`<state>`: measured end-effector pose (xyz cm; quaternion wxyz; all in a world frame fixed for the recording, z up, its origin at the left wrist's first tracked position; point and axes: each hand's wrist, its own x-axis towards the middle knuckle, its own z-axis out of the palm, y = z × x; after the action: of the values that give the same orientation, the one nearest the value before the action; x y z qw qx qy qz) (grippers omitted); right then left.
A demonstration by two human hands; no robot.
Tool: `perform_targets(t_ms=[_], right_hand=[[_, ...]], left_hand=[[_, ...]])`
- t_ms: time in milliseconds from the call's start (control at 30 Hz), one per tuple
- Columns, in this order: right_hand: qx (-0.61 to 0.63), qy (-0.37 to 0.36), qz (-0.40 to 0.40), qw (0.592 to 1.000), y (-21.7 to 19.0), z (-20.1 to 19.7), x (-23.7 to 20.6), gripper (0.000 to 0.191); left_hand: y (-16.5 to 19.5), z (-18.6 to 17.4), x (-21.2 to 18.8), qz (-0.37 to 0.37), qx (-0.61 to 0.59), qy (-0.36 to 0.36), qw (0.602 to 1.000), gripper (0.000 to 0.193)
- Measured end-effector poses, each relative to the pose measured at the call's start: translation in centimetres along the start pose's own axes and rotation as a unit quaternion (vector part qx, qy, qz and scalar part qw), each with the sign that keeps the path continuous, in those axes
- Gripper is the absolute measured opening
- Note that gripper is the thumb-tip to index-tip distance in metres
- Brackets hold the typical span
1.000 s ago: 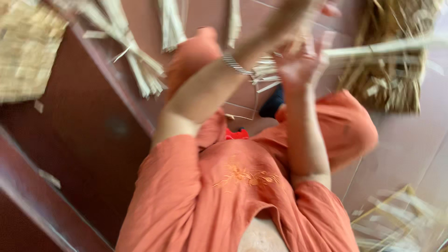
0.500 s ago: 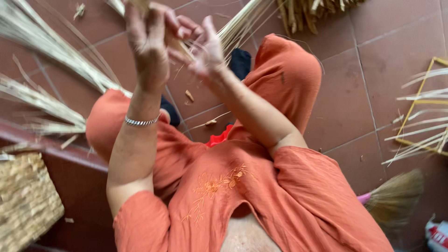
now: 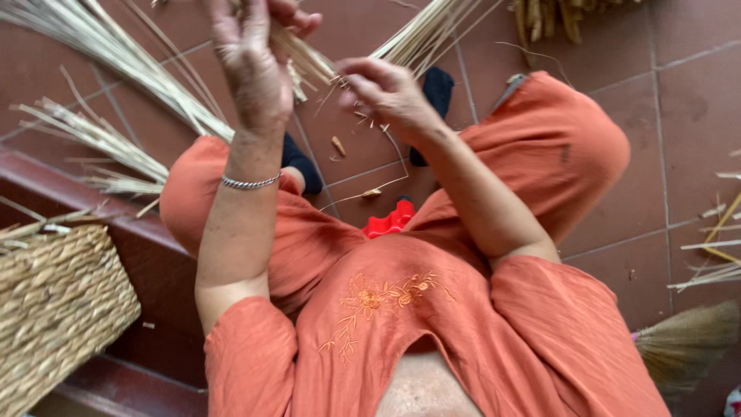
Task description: The person sits on a tiled floor and processes dried plant fibers by hand. They repeatedly align, smooth, and separate bundles of fibers, occasionally using a knife to trim or split them. The person works with multiple bundles, organizing them into neat stacks.
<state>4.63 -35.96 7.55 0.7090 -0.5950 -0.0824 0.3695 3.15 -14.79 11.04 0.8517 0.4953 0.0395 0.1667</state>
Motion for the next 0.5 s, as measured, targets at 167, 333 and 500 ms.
perform_targets(t_ms=[167, 333, 500], right_hand=[[0.008, 0.025, -0.110, 0.994, 2.2, -2.0, -0.2, 0.019], [0.019, 0.062, -0.148, 0.987, 2.7, -3.5, -0.1, 0.017], [-0.098, 0.037, -0.201, 0.974, 1.6, -2.4, 0.3, 0.020]], left_hand=[[-1.2, -1.9, -0.5, 0.001, 0.058, -0.017, 0.998, 0.017], [-1.9, -2.8, -0.7, -0.026, 0.119, -0.031, 0.992, 0.019], [-2.3, -2.6, -0.6, -0.033, 0.049, -0.050, 0.997, 0.018]])
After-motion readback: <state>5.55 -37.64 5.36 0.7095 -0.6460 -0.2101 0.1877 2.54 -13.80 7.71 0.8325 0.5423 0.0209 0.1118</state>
